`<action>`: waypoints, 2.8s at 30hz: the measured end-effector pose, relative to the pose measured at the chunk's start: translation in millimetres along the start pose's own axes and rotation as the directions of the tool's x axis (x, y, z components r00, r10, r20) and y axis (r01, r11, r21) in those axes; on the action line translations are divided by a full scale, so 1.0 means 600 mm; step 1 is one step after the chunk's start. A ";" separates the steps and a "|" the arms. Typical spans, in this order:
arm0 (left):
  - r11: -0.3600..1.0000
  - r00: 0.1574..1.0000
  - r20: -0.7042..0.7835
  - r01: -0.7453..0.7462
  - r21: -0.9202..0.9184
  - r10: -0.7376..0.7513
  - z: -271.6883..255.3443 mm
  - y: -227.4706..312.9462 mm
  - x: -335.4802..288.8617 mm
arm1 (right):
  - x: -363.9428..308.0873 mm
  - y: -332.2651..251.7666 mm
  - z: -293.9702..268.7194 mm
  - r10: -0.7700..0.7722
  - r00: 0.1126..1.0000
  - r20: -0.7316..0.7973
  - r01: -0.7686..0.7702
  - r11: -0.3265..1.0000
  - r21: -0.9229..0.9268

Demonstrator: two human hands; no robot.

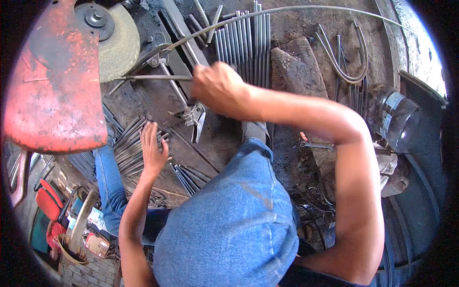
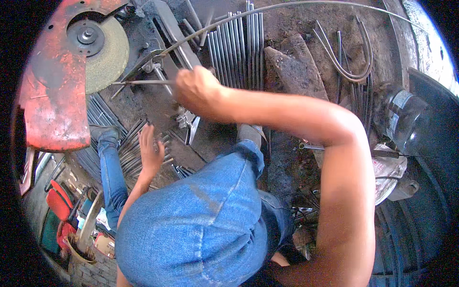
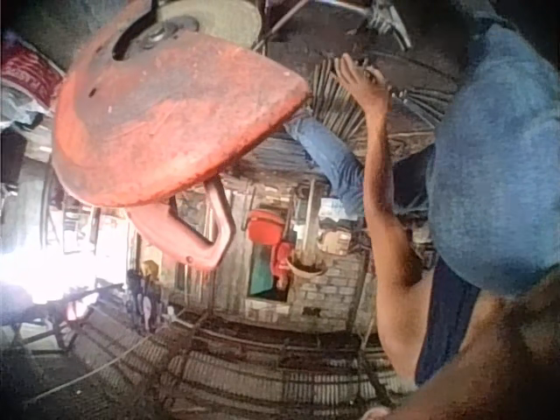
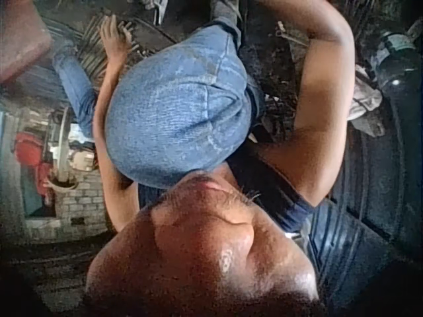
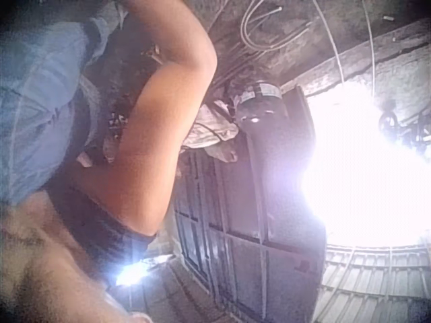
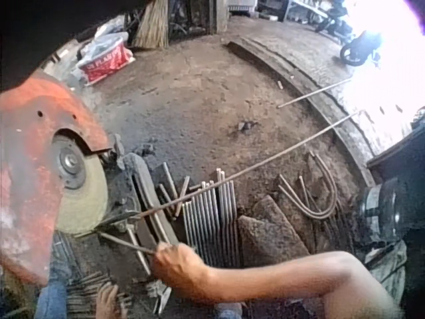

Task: The person is using a circular saw to cut thin metal rods into shorter segments.

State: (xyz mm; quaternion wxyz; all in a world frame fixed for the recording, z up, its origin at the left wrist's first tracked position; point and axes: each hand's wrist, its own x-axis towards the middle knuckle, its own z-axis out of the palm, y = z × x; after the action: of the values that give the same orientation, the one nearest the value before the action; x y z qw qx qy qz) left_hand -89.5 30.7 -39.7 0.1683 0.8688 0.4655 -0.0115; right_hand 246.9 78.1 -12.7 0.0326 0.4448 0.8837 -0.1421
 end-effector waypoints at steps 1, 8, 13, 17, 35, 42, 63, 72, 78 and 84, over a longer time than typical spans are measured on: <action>0.998 0.993 0.097 -0.058 -0.023 0.060 -0.013 -0.001 -0.017 | -0.014 -0.009 0.008 0.080 0.993 0.092 -0.083 0.996 0.025; 0.976 0.962 0.202 -0.152 -0.156 0.182 -0.069 0.014 -0.076 | -0.209 0.072 0.073 0.485 0.841 0.240 -0.519 0.848 0.106; 0.925 0.914 0.217 -0.286 -0.251 0.341 -0.073 0.052 -0.063 | -0.363 0.073 0.098 0.651 0.667 0.363 -0.675 0.734 -0.076; 0.905 0.906 0.217 -0.289 -0.311 0.364 -0.077 0.070 -0.050 | -0.440 0.009 0.129 0.652 0.478 0.588 -0.713 0.679 -0.173; 0.836 0.916 -0.063 0.332 -0.436 -0.396 -0.007 -0.013 0.021 | -0.021 0.250 0.105 0.760 0.643 -0.091 -0.007 0.126 0.992; 0.769 0.867 0.125 0.487 -0.415 -0.482 0.063 -0.012 -0.038 | 0.034 0.303 0.191 0.796 0.598 -0.097 -0.216 0.277 0.936; 0.818 0.881 0.093 0.466 -0.338 -0.463 0.071 -0.021 -0.039 | 0.041 0.322 0.205 0.719 0.686 -0.115 -0.330 0.448 0.831; 0.820 0.883 0.103 0.464 -0.334 -0.458 0.072 -0.020 -0.041 | 0.043 0.318 0.203 0.728 0.677 -0.106 -0.316 0.418 0.852; 0.807 0.875 0.111 0.478 -0.346 -0.471 0.076 -0.021 -0.043 | 0.039 0.318 0.193 0.710 0.700 -0.077 -0.319 0.407 0.856; 0.801 0.873 0.105 0.480 -0.356 -0.477 0.077 -0.021 -0.043 | 0.039 0.313 0.189 0.713 0.694 -0.103 -0.320 0.433 0.843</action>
State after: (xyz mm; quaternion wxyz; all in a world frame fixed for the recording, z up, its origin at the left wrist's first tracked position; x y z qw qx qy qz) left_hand -108.0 2.1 -82.2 0.3235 0.6753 0.6622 0.0302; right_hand 374.5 170.6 -167.6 -0.3214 0.6890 0.5258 -0.3816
